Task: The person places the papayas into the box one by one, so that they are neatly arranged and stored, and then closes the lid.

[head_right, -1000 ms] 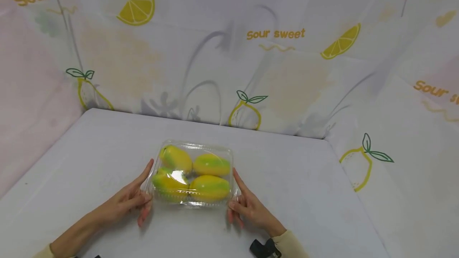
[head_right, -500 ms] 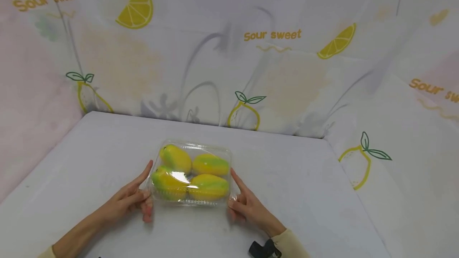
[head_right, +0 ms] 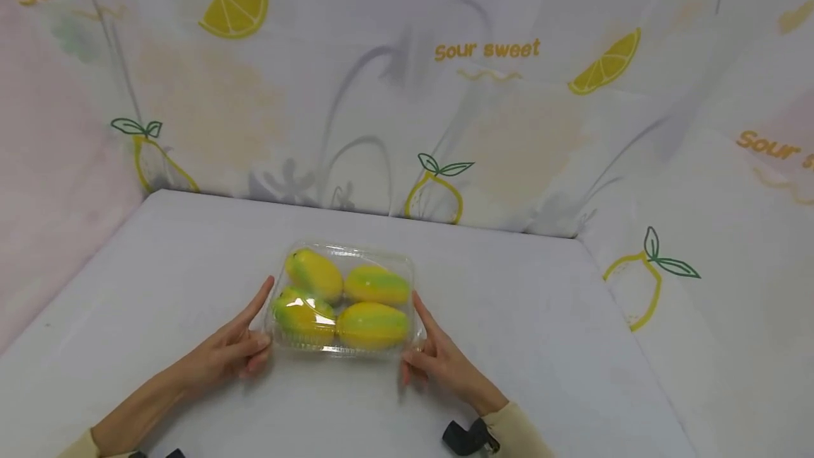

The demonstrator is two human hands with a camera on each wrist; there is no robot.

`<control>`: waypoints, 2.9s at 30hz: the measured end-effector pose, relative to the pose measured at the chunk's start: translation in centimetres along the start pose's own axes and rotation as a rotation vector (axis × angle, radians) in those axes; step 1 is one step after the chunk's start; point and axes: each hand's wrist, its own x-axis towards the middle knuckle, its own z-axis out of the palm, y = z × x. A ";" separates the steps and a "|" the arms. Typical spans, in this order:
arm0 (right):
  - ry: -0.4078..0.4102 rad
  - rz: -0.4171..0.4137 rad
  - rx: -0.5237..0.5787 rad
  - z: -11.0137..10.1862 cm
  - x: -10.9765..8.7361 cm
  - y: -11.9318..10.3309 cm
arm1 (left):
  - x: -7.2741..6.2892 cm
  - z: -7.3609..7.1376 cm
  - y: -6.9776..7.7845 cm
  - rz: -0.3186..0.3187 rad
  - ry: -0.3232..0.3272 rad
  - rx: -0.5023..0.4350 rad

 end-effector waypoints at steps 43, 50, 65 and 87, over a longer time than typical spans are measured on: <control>-0.075 -0.255 -0.013 -0.2 0.5 0.9 | 0.8 1.9 -0.1 0.023 0.149 0.123; -0.134 -0.246 0.013 -0.5 0.6 1.0 | 0.9 1.8 0.1 0.019 0.218 0.169; -0.138 -0.252 -0.029 -0.3 0.7 0.9 | 1.1 2.6 -0.1 0.088 0.368 0.255; -0.021 -0.251 -0.096 -0.1 0.9 0.5 | 1.3 2.3 0.1 0.036 0.474 0.373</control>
